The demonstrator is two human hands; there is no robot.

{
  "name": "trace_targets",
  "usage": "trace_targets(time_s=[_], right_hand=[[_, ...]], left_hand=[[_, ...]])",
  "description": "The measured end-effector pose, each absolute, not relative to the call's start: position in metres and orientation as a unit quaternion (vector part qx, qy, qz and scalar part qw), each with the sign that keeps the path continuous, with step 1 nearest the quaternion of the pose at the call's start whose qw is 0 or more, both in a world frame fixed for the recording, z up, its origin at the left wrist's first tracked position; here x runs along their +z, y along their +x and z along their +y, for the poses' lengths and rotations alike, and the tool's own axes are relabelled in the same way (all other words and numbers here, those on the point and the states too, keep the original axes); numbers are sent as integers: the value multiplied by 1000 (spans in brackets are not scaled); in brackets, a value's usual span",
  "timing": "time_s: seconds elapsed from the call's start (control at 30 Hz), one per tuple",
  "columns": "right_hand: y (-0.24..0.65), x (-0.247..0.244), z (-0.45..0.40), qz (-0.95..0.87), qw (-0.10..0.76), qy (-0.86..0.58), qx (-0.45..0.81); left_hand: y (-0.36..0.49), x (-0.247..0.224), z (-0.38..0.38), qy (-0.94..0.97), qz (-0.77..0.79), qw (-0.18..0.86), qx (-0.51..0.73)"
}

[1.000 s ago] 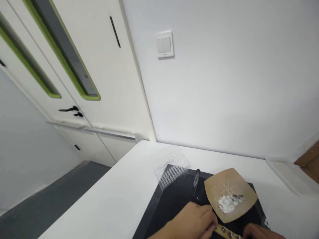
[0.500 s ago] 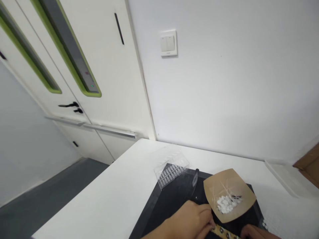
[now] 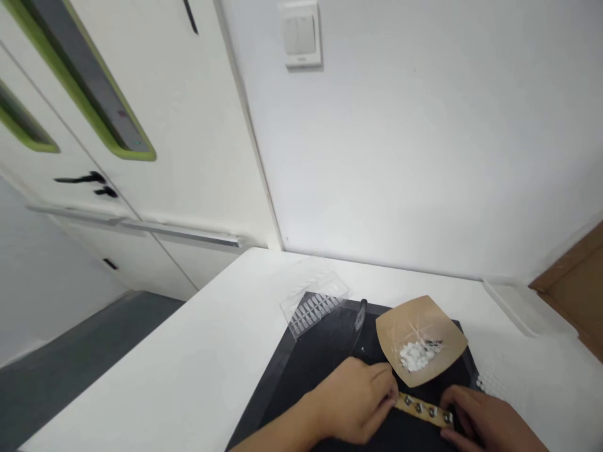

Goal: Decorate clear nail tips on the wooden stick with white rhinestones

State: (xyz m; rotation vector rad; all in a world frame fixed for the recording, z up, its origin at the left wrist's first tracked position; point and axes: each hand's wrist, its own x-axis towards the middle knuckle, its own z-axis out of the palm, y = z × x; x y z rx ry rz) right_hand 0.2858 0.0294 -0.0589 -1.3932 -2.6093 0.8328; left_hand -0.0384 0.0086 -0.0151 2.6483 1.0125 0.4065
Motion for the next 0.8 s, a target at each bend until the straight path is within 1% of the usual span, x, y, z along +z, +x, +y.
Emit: trace_targets(time_s=[0.23,0.43,0.8], right_hand=[[286,-35,23,-856,56,-446,254],[292,-21,27,-862,101,-445,221],[295,-20,30,-879,124,-412,205]], left_hand=[[-37,-15,14,917,355,124,131],[-35,-14,14,917,360,128,116],[-34,-16,16,922,360,92,112]])
